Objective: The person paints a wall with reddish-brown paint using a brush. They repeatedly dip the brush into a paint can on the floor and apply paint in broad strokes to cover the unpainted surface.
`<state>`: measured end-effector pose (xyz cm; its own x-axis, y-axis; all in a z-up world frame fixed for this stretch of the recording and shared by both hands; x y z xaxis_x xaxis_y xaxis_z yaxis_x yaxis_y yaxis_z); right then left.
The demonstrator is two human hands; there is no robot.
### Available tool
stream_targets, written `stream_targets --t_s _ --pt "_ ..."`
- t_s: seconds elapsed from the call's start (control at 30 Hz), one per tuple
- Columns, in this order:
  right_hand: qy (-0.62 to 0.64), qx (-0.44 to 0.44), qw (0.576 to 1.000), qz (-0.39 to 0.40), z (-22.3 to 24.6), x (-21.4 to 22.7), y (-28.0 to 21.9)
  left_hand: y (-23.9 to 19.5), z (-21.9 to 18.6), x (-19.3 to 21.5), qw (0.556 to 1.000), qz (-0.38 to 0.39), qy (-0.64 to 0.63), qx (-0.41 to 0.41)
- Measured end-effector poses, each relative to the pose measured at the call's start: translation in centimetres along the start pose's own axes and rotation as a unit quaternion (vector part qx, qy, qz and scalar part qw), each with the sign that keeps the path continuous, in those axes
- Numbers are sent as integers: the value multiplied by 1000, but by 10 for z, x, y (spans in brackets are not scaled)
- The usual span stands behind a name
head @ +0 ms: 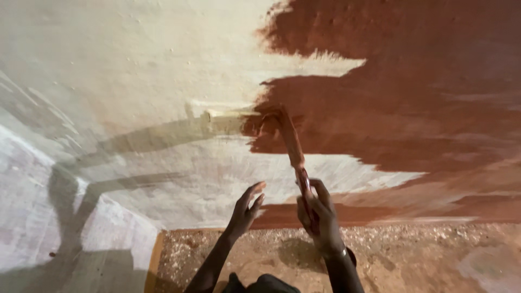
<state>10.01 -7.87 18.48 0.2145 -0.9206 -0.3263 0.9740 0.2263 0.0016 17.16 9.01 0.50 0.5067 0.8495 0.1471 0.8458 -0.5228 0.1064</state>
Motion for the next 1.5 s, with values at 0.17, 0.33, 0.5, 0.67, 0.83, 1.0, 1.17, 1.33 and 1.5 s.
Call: stream_targets --t_s 0.17,0.33,0.5,0.67,0.83,1.0,1.17,1.33,1.5 --pt "-1 40 999 22 5 0 -2 -4 18 -5 993 26 -98 53" --pt "-69 -123 990 22 -49 9 8 -7 32 -9 996 40 -67 38" --pt "-40 -117 992 30 -56 18 3 -11 43 -11 994 36 -92 40" --pt "-18 -106 993 -43 -10 17 13 -10 51 -15 996 49 -59 37" --pt "-29 37 999 0 35 0 12 -2 42 -16 999 43 -22 5" --pt "50 -15 998 16 -11 7 23 -3 41 -16 997 58 -36 25" --pt "139 -54 988 49 -50 12 3 -1 49 -17 995 73 -34 53" --pt "79 -106 991 -17 -34 21 0 1 56 -18 998 44 -33 27" --pt "28 14 1000 5 26 27 10 1 52 -30 998 49 -30 11"
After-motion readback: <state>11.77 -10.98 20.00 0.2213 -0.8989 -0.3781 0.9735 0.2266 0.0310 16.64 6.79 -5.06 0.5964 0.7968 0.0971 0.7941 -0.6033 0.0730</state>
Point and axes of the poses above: each hand's wrist, its own y-axis towards the middle knuckle, its own x-axis out of the back of the hand, z = x × y, the point moved 6 cm from there along y, towards the middle knuckle, and after that the axes turned 15 degrees about z, right-handed, at the moved point
